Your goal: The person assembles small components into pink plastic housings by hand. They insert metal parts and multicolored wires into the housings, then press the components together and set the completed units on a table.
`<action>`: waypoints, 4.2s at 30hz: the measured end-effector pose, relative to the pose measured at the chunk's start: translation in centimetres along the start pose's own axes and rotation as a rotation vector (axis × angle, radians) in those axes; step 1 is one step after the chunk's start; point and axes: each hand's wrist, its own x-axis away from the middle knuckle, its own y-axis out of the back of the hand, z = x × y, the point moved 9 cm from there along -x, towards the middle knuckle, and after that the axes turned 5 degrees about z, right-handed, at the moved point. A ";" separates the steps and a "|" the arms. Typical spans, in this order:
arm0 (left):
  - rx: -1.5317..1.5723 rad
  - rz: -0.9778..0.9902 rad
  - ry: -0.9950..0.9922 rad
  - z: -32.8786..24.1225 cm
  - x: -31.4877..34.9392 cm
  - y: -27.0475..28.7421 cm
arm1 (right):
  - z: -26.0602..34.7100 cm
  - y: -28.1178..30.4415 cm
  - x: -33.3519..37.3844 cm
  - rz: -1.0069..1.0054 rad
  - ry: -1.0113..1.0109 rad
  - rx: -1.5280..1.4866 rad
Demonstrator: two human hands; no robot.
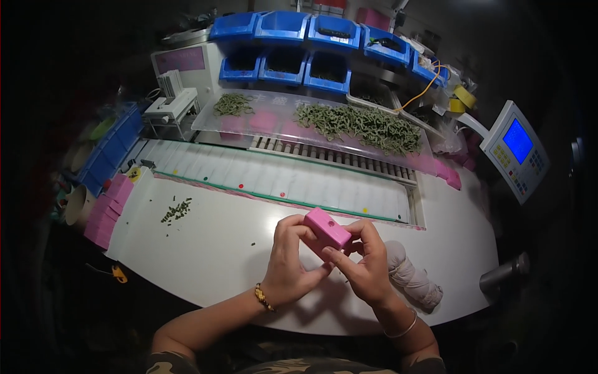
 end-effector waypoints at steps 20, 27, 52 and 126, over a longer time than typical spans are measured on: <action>-0.674 -0.102 0.506 19.5 -8.4 10.8 | -12.4 25.0 6.8 -0.383 -0.398 0.125; -0.963 -0.204 0.367 16.7 -7.8 11.6 | -19.6 33.3 8.2 -0.508 -0.638 0.869; -0.508 0.692 -0.065 12.0 -23.9 -30.4 | -23.8 38.5 -4.7 -0.696 -0.503 0.958; -0.431 0.229 -0.108 3.9 -3.1 6.6 | -4.6 0.6 -3.6 0.258 -0.056 0.714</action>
